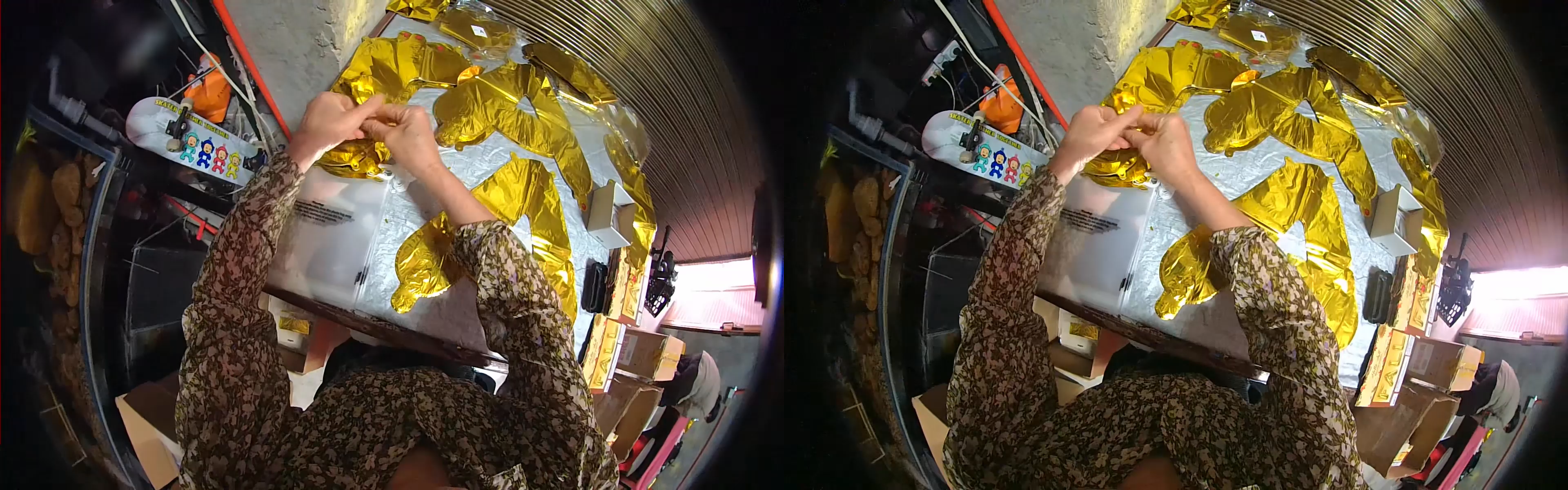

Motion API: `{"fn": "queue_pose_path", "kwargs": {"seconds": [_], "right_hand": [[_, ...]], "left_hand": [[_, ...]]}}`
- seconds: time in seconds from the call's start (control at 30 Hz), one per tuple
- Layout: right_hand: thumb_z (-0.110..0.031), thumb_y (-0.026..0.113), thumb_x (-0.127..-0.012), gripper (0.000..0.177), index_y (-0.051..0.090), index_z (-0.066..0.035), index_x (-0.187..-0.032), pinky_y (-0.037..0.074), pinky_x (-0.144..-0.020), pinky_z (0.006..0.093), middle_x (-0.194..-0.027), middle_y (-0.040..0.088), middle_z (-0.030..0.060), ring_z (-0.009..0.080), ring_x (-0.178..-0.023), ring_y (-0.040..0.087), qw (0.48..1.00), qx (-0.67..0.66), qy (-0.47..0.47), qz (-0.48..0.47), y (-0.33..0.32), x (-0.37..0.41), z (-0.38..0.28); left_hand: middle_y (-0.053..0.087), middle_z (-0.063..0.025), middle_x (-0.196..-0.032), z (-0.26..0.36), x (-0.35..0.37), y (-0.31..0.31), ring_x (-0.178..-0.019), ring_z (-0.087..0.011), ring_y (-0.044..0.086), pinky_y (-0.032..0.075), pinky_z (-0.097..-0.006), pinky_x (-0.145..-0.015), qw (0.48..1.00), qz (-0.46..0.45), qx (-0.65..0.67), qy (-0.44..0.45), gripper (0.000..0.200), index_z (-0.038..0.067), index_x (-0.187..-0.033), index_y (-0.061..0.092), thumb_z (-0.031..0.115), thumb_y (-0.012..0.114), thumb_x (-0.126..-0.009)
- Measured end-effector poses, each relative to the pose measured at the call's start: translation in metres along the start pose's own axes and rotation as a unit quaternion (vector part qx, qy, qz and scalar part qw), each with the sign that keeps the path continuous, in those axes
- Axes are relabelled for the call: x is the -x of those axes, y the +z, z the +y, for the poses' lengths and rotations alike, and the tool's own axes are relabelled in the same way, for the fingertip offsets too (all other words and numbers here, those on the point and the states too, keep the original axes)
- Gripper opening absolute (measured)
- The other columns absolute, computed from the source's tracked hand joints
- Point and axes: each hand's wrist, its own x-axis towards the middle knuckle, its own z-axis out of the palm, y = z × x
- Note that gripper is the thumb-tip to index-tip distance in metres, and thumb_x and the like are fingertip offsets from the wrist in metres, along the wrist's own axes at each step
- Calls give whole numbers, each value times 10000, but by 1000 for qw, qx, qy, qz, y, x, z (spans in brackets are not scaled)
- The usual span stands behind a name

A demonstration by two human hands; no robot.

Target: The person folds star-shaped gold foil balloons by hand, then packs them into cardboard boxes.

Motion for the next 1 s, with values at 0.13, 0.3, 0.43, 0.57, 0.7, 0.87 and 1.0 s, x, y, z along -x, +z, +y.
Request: {"fn": "queue_pose_path", "kwargs": {"seconds": [0.13, 0.3, 0.43, 0.57, 0.7, 0.87, 1.0], "right_hand": [[-212, 804, -828, 370, 738, 43, -1088, 551, -709, 336, -872, 760, 168, 182, -742, 701, 997, 71, 24, 18, -1, 1, 11], [-278, 828, -817, 503, 698, 28, -1194, 546, -694, 350, -881, 757, 154, 193, -738, 705, 975, 212, -65, 18, 1, 13, -9], [-261, 779, -852, 394, 724, 13, -1129, 541, -683, 372, -837, 728, 207, 226, -706, 708, 954, 290, -75, 35, 5, 9, -14], [-84, 630, -932, 184, 743, 36, -1015, 519, -625, 320, -752, 724, 162, 135, -633, 644, 983, 156, -53, 81, -5, -25, 9], [-143, 629, -935, 208, 761, -4, -1018, 535, -616, 361, -737, 723, 176, 150, -612, 666, 992, 59, -84, 75, -30, -64, 5], [-115, 641, -986, 219, 741, 19, -1128, 521, -689, 242, -906, 760, 30, 52, -765, 623, 984, 138, -92, 72, -71, -94, -50], [-63, 587, -995, 200, 732, 36, -898, 429, -466, 300, -653, 675, 43, 125, -500, 562, 960, -8, -278, -6, -91, -101, -79]], "left_hand": [[720, -82, -802, -23, -8, -2, -615, -96, 676, 506, -184, -539, 992, 13, 123, -4, 281, -72, -941, 691, 209, 703, -950], [700, -59, -734, -21, -5, -2, -599, -92, 663, 508, -221, -533, 991, 43, 119, 32, 313, -62, -875, 691, 240, 699, -955], [689, -53, -671, -27, -20, 6, -596, -92, 662, 523, -248, -553, 977, 80, 138, 142, 435, -52, -823, 702, 356, 679, -975], [742, -92, -869, -19, -18, 9, -794, -167, 714, 559, -295, -688, 965, 15, 208, 158, 511, -41, -974, 714, 396, 471, -1079], [695, -246, -943, -47, -38, 20, -865, -405, 669, 543, -479, -734, 859, 91, -260, 432, 388, -20, -952, 692, 311, 501, -1019], [719, -177, -1030, -2, -23, 24, -974, -382, 680, 535, -508, -817, 900, 39, -372, 224, 370, 69, -1028, 742, 399, 585, -967], [643, -127, -1320, -20, -77, 50, -1234, -323, 585, 460, -465, -1019, 835, 76, -399, 371, 405, 128, -1248, 680, 408, 579, -975]]}}
